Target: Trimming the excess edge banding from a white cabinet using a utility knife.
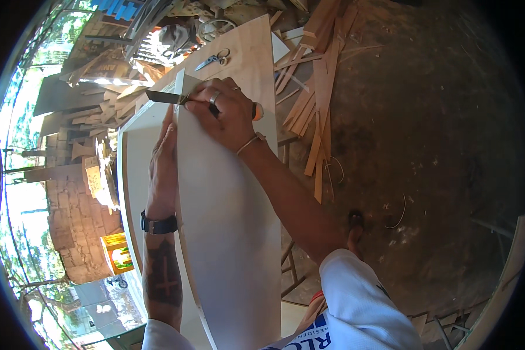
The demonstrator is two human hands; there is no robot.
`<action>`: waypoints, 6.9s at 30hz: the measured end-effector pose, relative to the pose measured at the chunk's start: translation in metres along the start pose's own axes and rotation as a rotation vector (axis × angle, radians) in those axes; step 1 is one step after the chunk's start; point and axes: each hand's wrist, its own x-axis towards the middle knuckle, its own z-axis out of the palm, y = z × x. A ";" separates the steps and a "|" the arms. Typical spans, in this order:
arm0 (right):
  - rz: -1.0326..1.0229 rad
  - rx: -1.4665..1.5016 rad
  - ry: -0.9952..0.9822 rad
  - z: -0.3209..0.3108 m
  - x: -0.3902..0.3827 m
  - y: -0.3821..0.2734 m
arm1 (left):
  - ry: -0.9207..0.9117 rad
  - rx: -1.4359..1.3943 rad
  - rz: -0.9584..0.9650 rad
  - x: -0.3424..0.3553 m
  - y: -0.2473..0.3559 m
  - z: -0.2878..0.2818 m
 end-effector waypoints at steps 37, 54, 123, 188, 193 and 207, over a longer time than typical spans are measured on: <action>-0.095 -0.041 0.033 0.006 0.009 0.012 | -0.030 0.066 0.077 -0.002 -0.006 -0.002; -0.146 -0.028 0.034 0.012 0.029 0.038 | -0.058 -0.022 0.100 -0.004 -0.004 -0.001; -0.050 0.053 0.093 0.012 0.006 0.009 | -0.055 0.565 0.372 -0.002 -0.010 -0.012; 0.337 0.697 -1.204 -0.033 0.119 0.080 | 0.664 0.547 -0.445 0.030 0.072 0.084; 0.347 0.772 -1.245 -0.031 0.121 0.084 | 0.725 0.599 -0.469 0.033 0.071 0.089; 0.380 0.853 -1.207 -0.026 0.119 0.085 | 0.766 0.605 -0.470 0.031 0.070 0.092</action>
